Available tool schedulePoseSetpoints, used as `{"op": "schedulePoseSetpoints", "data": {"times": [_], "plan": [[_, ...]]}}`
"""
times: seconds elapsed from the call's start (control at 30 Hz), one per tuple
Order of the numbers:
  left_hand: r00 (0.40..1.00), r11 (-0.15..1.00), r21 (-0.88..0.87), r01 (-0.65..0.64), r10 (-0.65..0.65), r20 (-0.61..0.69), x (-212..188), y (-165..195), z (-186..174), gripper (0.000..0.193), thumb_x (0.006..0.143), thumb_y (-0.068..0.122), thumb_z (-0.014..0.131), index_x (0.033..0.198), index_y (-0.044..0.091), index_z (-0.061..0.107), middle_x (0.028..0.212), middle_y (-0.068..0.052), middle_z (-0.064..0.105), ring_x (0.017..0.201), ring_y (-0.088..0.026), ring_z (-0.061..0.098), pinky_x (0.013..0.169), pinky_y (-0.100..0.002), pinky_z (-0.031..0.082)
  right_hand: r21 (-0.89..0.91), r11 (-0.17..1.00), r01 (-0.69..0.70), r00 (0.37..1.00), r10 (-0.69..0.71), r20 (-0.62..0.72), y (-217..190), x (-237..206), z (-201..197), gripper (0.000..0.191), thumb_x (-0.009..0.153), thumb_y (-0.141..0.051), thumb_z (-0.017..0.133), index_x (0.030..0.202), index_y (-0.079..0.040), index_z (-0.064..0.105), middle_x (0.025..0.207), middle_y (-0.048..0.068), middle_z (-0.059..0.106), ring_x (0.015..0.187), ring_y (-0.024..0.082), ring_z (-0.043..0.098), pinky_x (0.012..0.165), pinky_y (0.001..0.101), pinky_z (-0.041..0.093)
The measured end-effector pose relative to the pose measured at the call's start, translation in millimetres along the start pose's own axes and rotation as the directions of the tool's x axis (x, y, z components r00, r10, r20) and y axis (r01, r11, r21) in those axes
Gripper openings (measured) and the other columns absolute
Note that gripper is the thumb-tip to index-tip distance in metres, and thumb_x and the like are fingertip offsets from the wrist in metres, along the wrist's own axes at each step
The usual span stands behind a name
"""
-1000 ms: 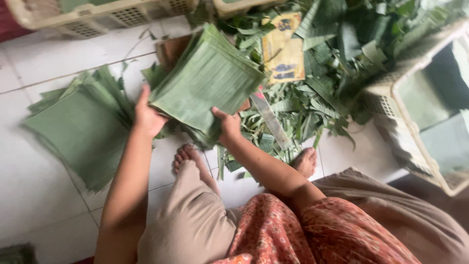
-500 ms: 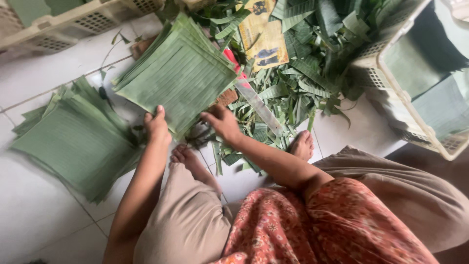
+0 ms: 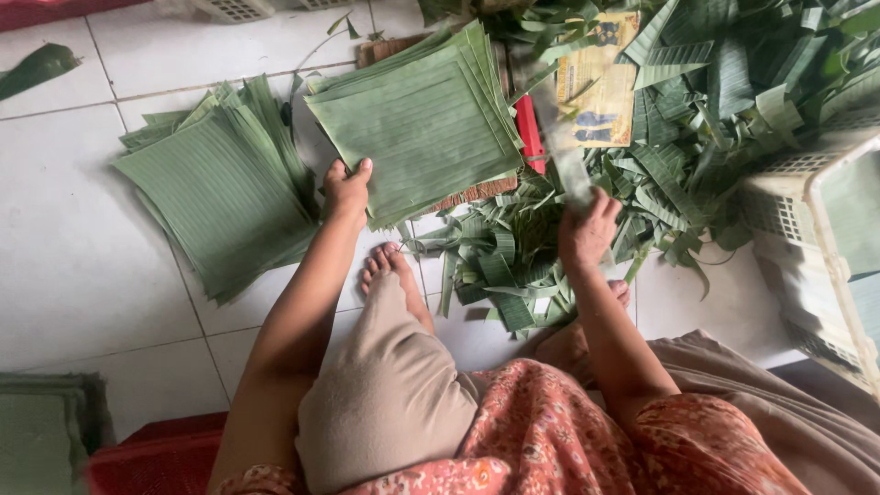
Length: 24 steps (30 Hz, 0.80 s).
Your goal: The person sits on the floor cutting banana leaves into rectangular pieces. They hold a stack of leaves against a wooden board with a ruler as a guide, trim the edges with red-handled scissors, place finished pieces into plastic baskets, and gather trimmed scraps aside.
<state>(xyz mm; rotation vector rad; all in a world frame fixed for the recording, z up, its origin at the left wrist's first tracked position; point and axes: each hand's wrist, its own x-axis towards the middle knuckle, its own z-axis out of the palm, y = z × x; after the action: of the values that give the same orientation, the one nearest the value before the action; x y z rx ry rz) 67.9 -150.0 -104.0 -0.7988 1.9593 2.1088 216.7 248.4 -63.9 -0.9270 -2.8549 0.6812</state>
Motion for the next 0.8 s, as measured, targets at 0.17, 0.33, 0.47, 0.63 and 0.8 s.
{"op": "schedulePoseSetpoints", "data": {"times": [0.17,0.33,0.47,0.63,0.8], "plan": [[1.0,0.987,0.158,-0.007,0.009,-0.014,-7,1,-2,0.021,0.093,0.017,0.075,0.1,0.004,0.061,0.1,-0.004,0.073,0.088,-0.014,0.064,0.081,-0.031,0.052,-0.124,0.991,0.059,0.984,-0.078,-0.161,-1,16,-37,0.066,0.092,-0.028,0.075,0.148,-0.008,0.043,0.147,0.022,0.038,0.134,0.044,0.04,0.111,0.0597,0.025],[0.996,0.997,-0.014,0.082,-0.081,0.03,-3,1,4,0.026,0.094,0.02,0.07,0.112,0.006,0.057,0.109,-0.006,0.068,0.098,-0.017,0.06,0.088,-0.034,0.048,0.051,0.895,0.443,0.891,-0.434,-0.133,-86,1,-33,0.075,0.102,-0.028,0.069,0.164,-0.008,0.031,0.17,0.023,0.024,0.157,0.043,0.023,0.128,0.0574,0.009],[0.993,0.989,-0.12,0.091,-0.081,0.081,-2,4,4,0.026,0.093,0.019,0.069,0.113,0.006,0.06,0.11,-0.005,0.069,0.103,-0.018,0.061,0.094,-0.034,0.046,-0.035,0.737,0.675,0.736,-0.669,0.104,-160,-20,-16,0.07,0.107,-0.033,0.06,0.165,-0.011,0.029,0.174,0.017,0.021,0.162,0.041,0.012,0.128,0.0615,-0.001],[0.997,0.998,-0.064,0.023,-0.018,0.077,-6,4,7,0.024,0.095,0.017,0.07,0.113,0.004,0.059,0.109,-0.007,0.069,0.099,-0.017,0.061,0.091,-0.033,0.048,-0.071,0.673,0.737,0.655,-0.683,0.323,-204,-9,-1,0.066,0.105,-0.032,0.054,0.165,-0.017,0.03,0.173,0.012,0.021,0.158,0.044,0.011,0.121,0.067,-0.001],[0.999,0.999,0.051,-0.001,-0.001,0.043,-7,5,9,0.024,0.096,0.016,0.07,0.113,0.004,0.059,0.109,-0.007,0.069,0.098,-0.017,0.061,0.09,-0.033,0.05,-0.026,0.674,0.738,0.636,-0.682,0.36,-205,7,10,0.067,0.106,-0.031,0.053,0.166,-0.019,0.028,0.173,0.012,0.021,0.158,0.044,0.014,0.123,0.0679,0.006]]}}
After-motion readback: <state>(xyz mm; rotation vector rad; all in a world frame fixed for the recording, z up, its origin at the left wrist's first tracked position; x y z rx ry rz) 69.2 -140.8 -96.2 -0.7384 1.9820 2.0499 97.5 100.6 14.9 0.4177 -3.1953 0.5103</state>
